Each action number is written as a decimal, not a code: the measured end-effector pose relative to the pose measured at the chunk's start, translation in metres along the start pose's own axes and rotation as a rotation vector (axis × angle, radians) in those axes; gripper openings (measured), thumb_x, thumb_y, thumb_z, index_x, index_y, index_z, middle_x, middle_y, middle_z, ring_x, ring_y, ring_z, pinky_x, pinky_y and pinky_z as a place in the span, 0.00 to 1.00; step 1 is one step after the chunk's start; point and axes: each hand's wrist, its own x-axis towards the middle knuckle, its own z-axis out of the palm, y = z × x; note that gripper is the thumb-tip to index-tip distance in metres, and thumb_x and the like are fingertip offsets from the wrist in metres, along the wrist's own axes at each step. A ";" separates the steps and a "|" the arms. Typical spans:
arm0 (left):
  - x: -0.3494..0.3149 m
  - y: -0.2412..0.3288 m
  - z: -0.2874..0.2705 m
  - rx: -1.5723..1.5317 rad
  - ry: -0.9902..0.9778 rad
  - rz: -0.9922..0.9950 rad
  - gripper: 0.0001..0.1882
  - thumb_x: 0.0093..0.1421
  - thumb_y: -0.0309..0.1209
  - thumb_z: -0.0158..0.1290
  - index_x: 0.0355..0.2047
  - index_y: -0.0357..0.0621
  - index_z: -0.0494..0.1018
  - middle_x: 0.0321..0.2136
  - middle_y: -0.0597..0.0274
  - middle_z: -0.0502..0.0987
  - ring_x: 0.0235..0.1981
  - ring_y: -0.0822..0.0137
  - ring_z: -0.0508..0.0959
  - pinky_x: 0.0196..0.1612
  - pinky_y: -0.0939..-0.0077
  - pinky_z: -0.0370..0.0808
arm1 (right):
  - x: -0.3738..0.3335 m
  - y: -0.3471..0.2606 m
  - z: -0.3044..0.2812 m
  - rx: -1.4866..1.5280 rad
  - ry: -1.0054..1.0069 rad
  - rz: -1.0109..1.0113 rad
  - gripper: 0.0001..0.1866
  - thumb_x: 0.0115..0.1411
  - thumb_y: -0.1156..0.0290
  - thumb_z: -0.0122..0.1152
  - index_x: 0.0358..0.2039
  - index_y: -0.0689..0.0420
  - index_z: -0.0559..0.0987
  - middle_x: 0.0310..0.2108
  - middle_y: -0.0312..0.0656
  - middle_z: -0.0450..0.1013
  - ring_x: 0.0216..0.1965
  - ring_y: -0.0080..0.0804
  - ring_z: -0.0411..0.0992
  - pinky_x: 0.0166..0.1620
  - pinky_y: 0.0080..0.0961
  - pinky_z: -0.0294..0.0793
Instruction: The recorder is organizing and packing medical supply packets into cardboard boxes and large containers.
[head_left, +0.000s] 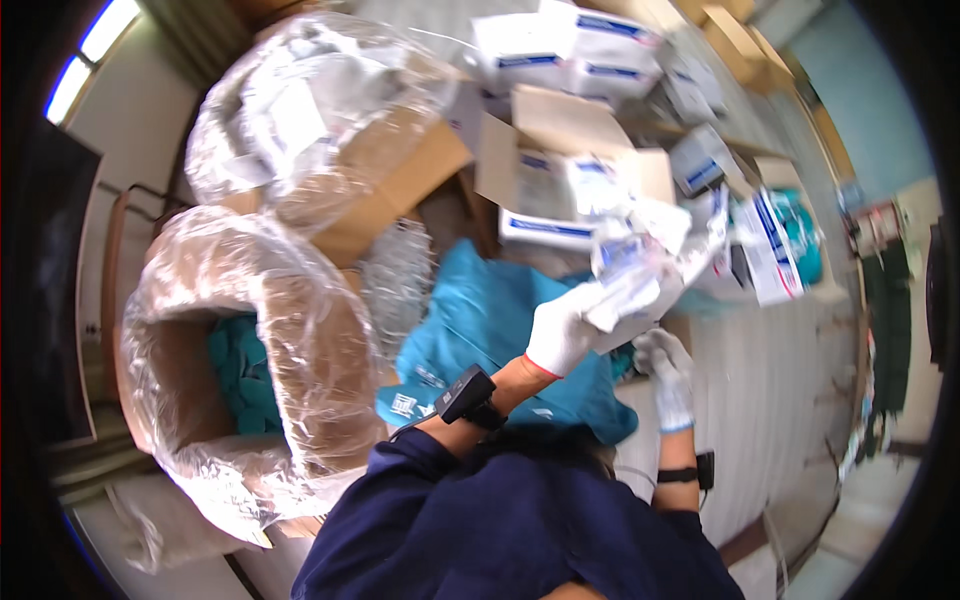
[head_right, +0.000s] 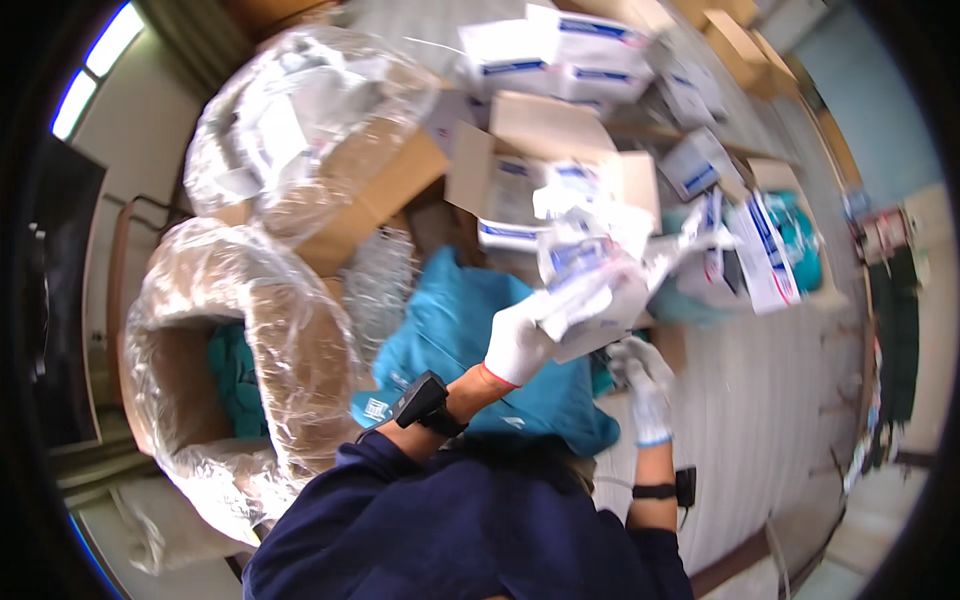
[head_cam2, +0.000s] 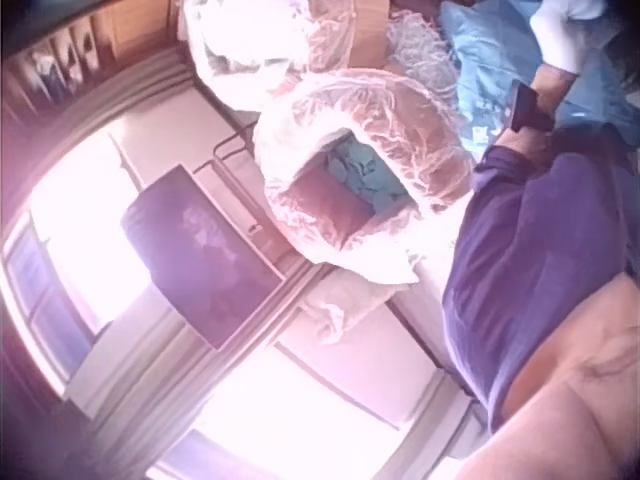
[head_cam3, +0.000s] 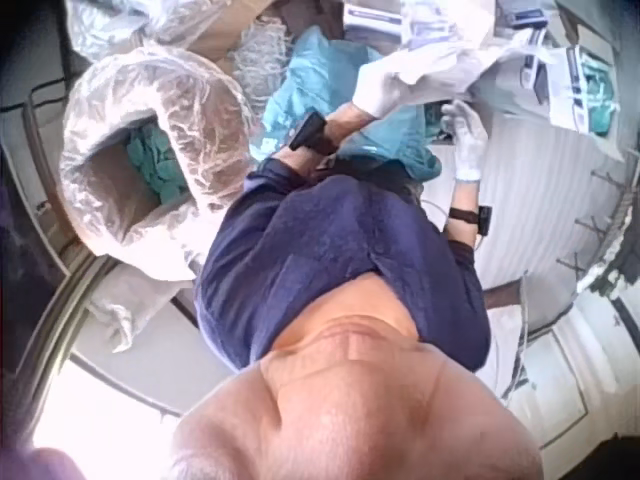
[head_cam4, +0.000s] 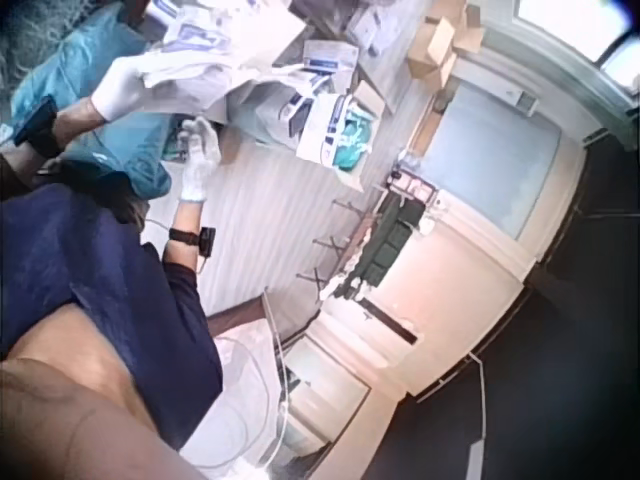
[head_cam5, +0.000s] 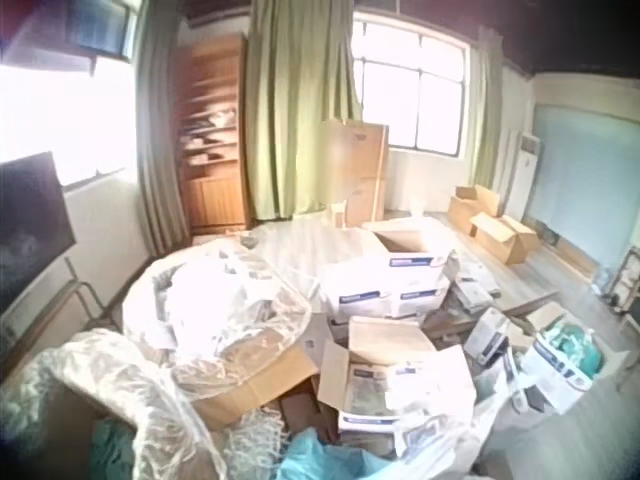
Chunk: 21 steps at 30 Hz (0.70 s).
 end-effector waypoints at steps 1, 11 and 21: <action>0.014 -0.002 -0.014 -0.082 0.079 -0.060 0.14 0.55 0.24 0.60 0.43 0.44 0.79 0.37 0.54 0.82 0.37 0.58 0.83 0.42 0.73 0.78 | -0.001 -0.009 0.006 0.045 0.028 -0.013 0.16 0.68 0.67 0.56 0.52 0.63 0.76 0.40 0.45 0.79 0.36 0.26 0.76 0.39 0.23 0.76; 0.228 -0.020 -0.266 -0.003 0.764 -0.205 0.23 0.55 0.32 0.60 0.50 0.33 0.75 0.40 0.53 0.82 0.42 0.62 0.79 0.45 0.71 0.76 | 0.025 -0.015 0.017 0.059 0.086 0.035 0.14 0.69 0.68 0.55 0.49 0.63 0.77 0.37 0.45 0.78 0.32 0.26 0.74 0.37 0.22 0.74; 0.258 -0.127 -0.378 0.127 0.616 -0.113 0.22 0.65 0.45 0.57 0.52 0.44 0.76 0.48 0.57 0.78 0.48 0.60 0.75 0.50 0.70 0.72 | 0.060 -0.042 0.040 -0.058 0.139 0.057 0.13 0.70 0.68 0.54 0.48 0.60 0.79 0.36 0.41 0.80 0.32 0.22 0.76 0.35 0.19 0.74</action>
